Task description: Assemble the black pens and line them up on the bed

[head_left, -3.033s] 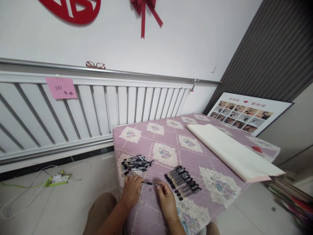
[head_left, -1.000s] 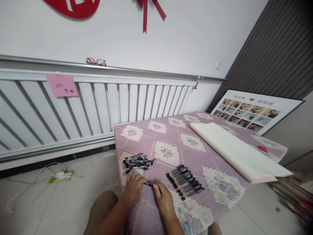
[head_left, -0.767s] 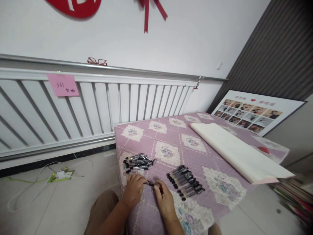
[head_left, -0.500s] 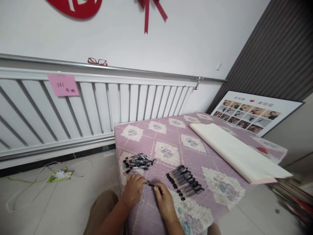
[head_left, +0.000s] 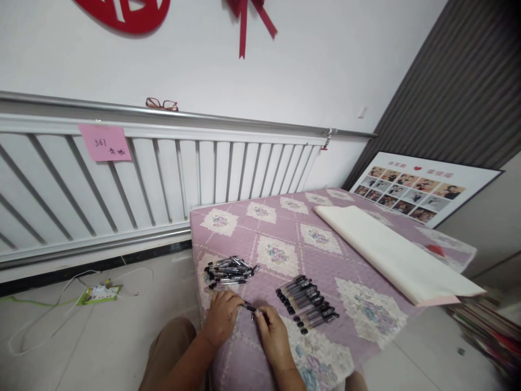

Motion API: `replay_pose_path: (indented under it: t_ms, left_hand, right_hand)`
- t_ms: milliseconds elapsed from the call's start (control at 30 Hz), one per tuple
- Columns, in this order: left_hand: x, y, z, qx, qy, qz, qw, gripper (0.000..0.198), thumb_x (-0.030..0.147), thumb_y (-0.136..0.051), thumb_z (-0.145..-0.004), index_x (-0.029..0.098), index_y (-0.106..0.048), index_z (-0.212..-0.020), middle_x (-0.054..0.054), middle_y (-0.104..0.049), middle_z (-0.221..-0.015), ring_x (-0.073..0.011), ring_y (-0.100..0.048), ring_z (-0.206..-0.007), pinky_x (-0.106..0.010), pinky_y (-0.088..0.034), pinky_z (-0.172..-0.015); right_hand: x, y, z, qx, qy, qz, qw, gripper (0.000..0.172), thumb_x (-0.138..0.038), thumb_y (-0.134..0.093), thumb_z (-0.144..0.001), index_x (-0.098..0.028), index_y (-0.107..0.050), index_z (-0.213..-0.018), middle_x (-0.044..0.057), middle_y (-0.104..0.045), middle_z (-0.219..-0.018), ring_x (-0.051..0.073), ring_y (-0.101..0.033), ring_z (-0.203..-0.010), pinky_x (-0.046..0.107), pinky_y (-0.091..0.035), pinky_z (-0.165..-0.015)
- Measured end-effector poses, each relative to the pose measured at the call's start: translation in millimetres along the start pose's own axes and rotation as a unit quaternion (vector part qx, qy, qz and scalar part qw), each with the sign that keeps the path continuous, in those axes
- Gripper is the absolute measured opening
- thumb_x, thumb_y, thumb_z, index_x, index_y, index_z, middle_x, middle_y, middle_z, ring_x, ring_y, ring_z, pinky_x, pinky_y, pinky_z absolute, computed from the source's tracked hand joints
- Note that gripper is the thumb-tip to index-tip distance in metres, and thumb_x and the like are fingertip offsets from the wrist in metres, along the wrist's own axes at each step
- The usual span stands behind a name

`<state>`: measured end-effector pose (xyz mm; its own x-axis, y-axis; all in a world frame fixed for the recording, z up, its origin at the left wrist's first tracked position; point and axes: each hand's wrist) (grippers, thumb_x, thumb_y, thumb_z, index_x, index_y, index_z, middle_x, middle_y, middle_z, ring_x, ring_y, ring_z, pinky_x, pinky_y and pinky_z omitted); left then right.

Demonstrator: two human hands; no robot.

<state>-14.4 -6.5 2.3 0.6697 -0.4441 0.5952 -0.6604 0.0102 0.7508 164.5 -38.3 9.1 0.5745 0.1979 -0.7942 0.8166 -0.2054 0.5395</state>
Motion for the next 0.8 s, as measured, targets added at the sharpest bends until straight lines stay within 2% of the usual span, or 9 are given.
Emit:
replay_pose_path:
  t_ms: [167,267,367,533,700,800]
  left_hand:
    - [0.2,0.8,-0.1,-0.007,0.004,0.004,1.0,0.028,0.017,-0.043,-0.088,0.028,-0.064,-0.103,-0.002,-0.062,-0.103,-0.0199,-0.05,-0.101,-0.039,-0.034,-0.094]
    - [0.5,1.1,-0.3,-0.008,0.004,0.007,1.0,0.029,0.017,-0.041,-0.088,0.027,-0.064,-0.103,-0.003,-0.062,-0.104,-0.0202,-0.05,-0.102,-0.04,-0.034,-0.094]
    - [0.2,0.9,-0.4,-0.002,-0.002,0.01,1.0,0.029,0.017,-0.041,-0.088,0.028,-0.064,-0.102,-0.003,-0.062,-0.104,-0.0202,-0.05,-0.102,-0.039,-0.035,-0.094]
    - [-0.3,0.4,-0.1,0.004,-0.004,0.006,1.0,0.029,0.016,-0.042,-0.088,0.028,-0.064,-0.102,-0.002,-0.062,-0.102,-0.0196,-0.051,-0.101,-0.038,-0.035,-0.093]
    - [0.2,0.9,0.6,0.007,-0.005,0.01,1.0,0.028,0.017,-0.042,-0.089,0.028,-0.064,-0.103,-0.002,-0.062,-0.104,-0.0196,-0.051,-0.102,-0.038,-0.035,-0.093]
    - [0.7,1.0,0.4,0.007,-0.005,0.012,1.0,0.028,0.016,-0.042,-0.088,0.028,-0.064,-0.102,-0.002,-0.062,-0.103,-0.0197,-0.051,-0.101,-0.038,-0.035,-0.093]
  right_hand:
    - [2.2,-1.4,-0.1,0.037,-0.012,-0.022,0.999,0.024,-0.037,-0.056,-0.08,-0.02,-0.065,-0.095,0.005,-0.069,-0.087,0.019,-0.063,-0.075,0.029,-0.05,-0.071]
    - [2.1,-1.1,-0.4,0.014,0.0,-0.017,1.0,0.02,-0.038,-0.053,-0.083,-0.022,-0.065,-0.084,0.004,-0.068,-0.081,0.019,-0.062,-0.076,0.028,-0.049,-0.071]
    - [2.2,-1.3,-0.5,0.007,-0.004,-0.002,1.0,0.023,-0.038,-0.051,-0.085,-0.022,-0.064,-0.074,0.004,-0.066,-0.075,0.019,-0.062,-0.073,0.028,-0.048,-0.07]
    - [4.9,-2.9,0.7,0.022,-0.011,-0.011,1.0,0.022,-0.035,-0.055,-0.081,-0.021,-0.064,-0.095,0.005,-0.069,-0.09,0.02,-0.064,-0.081,0.029,-0.049,-0.075]
    - [2.5,-1.2,0.4,0.001,-0.005,0.0,1.0,0.021,-0.037,-0.052,-0.084,-0.021,-0.064,-0.079,0.004,-0.067,-0.079,0.019,-0.063,-0.076,0.028,-0.049,-0.073]
    - [1.7,-1.2,0.2,0.009,-0.005,0.002,1.0,0.02,-0.036,-0.052,-0.084,-0.021,-0.065,-0.083,0.005,-0.068,-0.084,0.02,-0.063,-0.079,0.028,-0.049,-0.074]
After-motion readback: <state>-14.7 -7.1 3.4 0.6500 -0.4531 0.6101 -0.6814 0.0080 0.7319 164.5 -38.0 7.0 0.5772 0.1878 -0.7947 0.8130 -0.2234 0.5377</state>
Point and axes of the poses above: each hand's wrist, its own z-axis away from the middle knuckle, its own y-axis out of the back of the hand, x = y × z
